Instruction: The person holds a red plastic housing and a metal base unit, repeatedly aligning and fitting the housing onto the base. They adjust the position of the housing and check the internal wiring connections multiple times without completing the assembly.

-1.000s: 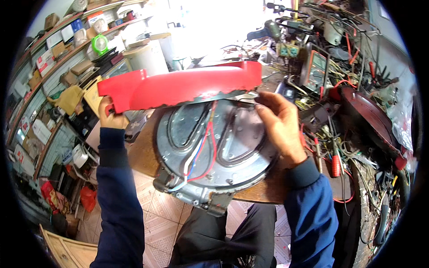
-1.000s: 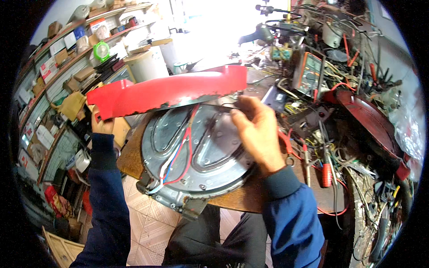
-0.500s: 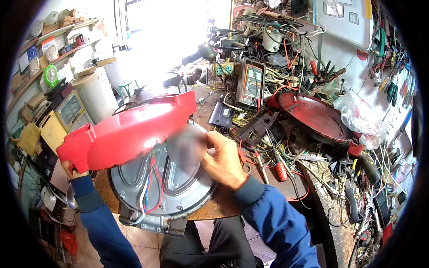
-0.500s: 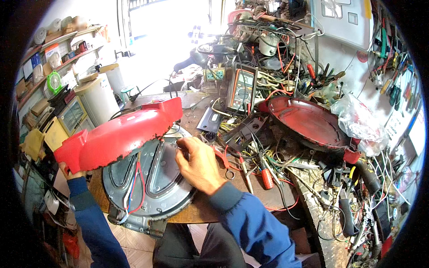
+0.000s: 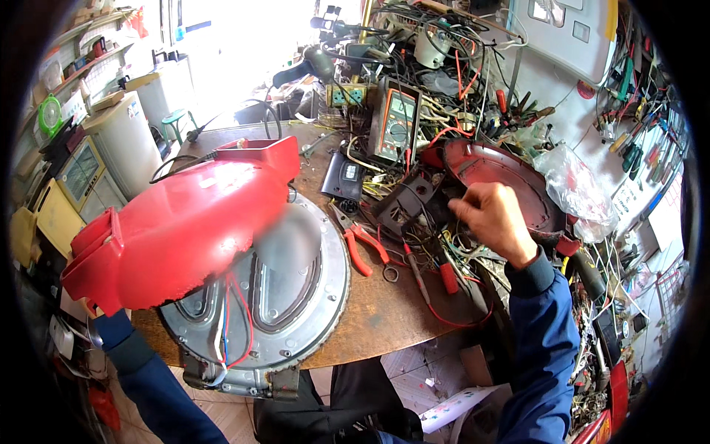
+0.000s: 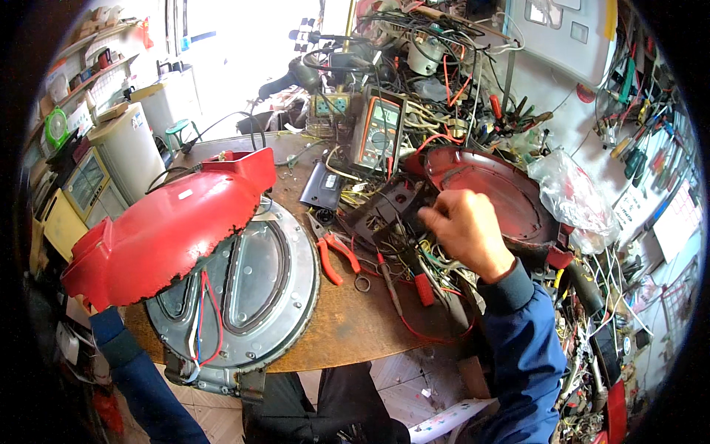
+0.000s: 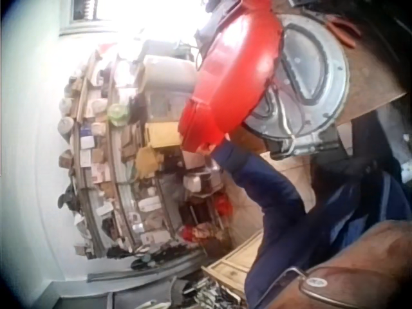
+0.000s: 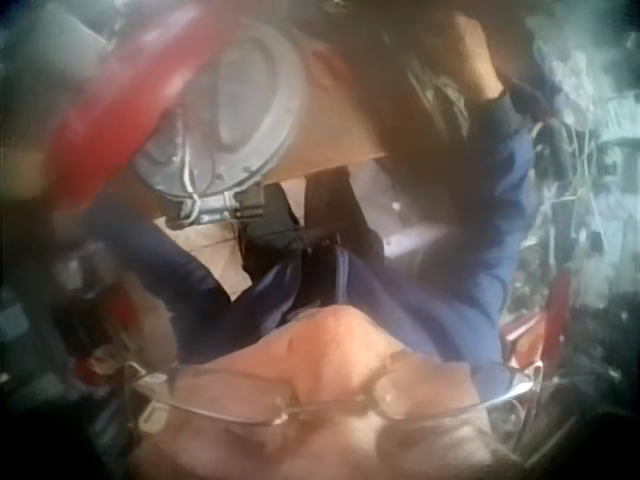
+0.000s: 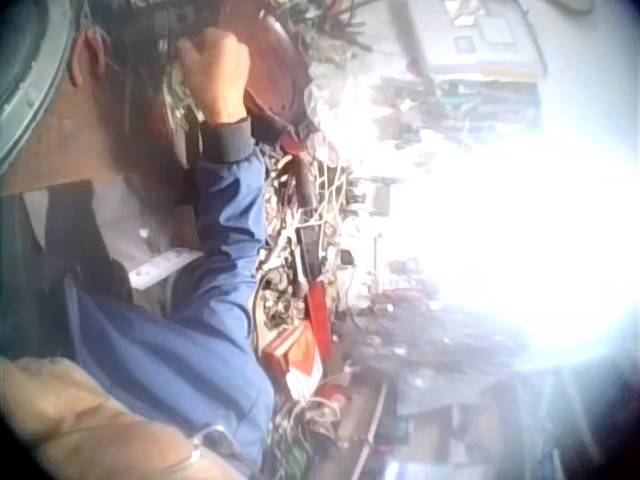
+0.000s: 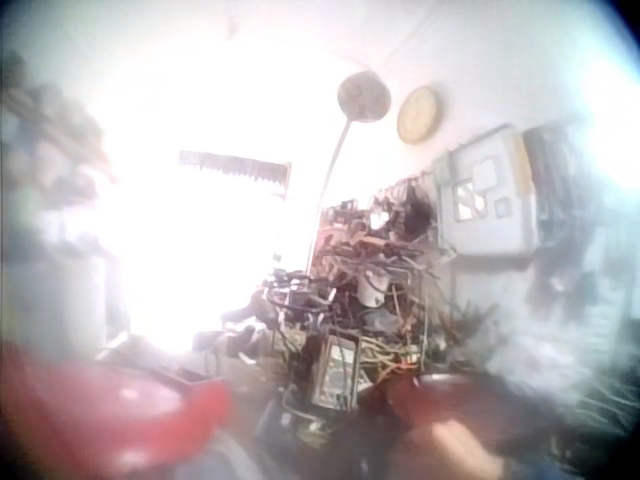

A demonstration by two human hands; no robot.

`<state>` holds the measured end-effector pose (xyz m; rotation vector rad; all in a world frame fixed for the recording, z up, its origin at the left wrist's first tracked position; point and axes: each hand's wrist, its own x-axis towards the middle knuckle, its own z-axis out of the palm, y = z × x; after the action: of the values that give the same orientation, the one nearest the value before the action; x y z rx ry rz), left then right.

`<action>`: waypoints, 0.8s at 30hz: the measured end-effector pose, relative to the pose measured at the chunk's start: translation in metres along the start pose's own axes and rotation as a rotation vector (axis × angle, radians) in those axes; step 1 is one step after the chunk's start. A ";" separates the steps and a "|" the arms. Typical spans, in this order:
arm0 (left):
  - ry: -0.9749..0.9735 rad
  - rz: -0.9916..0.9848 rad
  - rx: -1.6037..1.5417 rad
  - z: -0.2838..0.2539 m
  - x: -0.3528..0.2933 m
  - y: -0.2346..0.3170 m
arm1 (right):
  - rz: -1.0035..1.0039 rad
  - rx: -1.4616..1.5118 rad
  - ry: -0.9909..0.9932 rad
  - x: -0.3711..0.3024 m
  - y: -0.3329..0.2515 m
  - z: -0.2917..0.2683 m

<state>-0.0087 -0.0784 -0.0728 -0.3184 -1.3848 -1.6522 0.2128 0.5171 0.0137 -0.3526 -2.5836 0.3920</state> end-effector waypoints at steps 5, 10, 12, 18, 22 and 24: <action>0.021 0.044 0.076 -0.010 0.001 0.007 | -0.155 -0.281 -0.222 -0.002 0.000 0.025; -0.014 0.035 0.048 0.013 -0.005 -0.008 | -0.092 -0.320 -0.302 -0.018 0.030 0.030; -0.006 0.059 0.091 0.003 -0.004 0.001 | -0.109 -0.174 -0.275 -0.013 0.032 0.041; -0.017 0.082 0.139 0.001 -0.009 0.003 | -0.041 -0.024 -0.177 -0.028 0.016 0.019; -0.038 0.083 0.143 0.008 -0.012 -0.002 | 0.082 0.079 -0.474 -0.053 -0.009 0.008; -0.047 0.080 0.142 0.012 -0.016 -0.008 | -0.072 -0.085 -0.414 -0.070 -0.010 0.025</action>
<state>-0.0109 -0.0610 -0.0850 -0.3273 -1.4966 -1.4818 0.2577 0.4803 -0.0343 -0.2238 -3.0142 0.3607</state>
